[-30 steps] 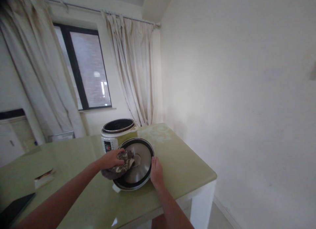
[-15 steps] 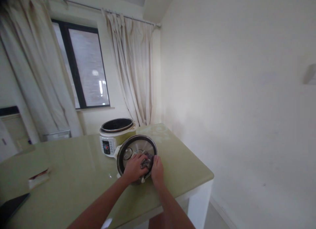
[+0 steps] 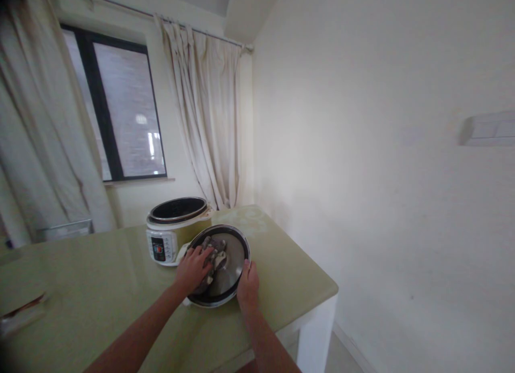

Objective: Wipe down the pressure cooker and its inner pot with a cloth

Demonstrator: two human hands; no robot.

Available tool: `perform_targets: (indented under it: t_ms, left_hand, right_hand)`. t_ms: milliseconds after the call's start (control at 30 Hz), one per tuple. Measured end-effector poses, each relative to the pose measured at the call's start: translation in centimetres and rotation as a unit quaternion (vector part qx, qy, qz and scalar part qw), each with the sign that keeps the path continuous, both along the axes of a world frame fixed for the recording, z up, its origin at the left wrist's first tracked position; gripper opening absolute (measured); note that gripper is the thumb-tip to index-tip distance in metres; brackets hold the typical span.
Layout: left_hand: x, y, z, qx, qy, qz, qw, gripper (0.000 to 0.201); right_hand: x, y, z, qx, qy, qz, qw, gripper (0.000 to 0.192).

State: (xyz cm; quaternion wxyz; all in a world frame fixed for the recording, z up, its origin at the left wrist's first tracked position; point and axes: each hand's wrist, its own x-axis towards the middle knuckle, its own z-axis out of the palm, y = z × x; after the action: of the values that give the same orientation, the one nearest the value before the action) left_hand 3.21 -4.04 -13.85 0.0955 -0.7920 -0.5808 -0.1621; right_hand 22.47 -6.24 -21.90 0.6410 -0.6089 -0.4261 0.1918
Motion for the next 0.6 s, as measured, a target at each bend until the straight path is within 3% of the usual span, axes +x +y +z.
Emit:
perform_targets:
  t_ms: [233, 400, 500, 600]
  left_hand:
    - [2.9, -3.6, 0.1, -0.123, -0.008, -0.081, 0.989, 0.045]
    - [5.2, -4.0, -0.5, -0.089, -0.054, -0.107, 0.989, 0.047]
    - [3.1, -3.1, -1.1, -0.042, -0.038, -0.095, 0.994, 0.048]
    - [-1.9, -2.1, -2.6, 0.054, -0.068, -0.017, 0.996, 0.047]
  right_hand:
    - [0.4, -0.2, 0.2, 0.002, -0.005, -0.017, 1.000, 0.060]
    - [0.7, -0.2, 0.2, -0.013, -0.002, -0.028, 1.000, 0.066]
    - [0.9, -0.1, 0.0, -0.015, -0.005, -0.053, 0.998, 0.065]
    - [1.3, 0.2, -0.8, -0.021, -0.007, -0.088, 0.996, 0.060]
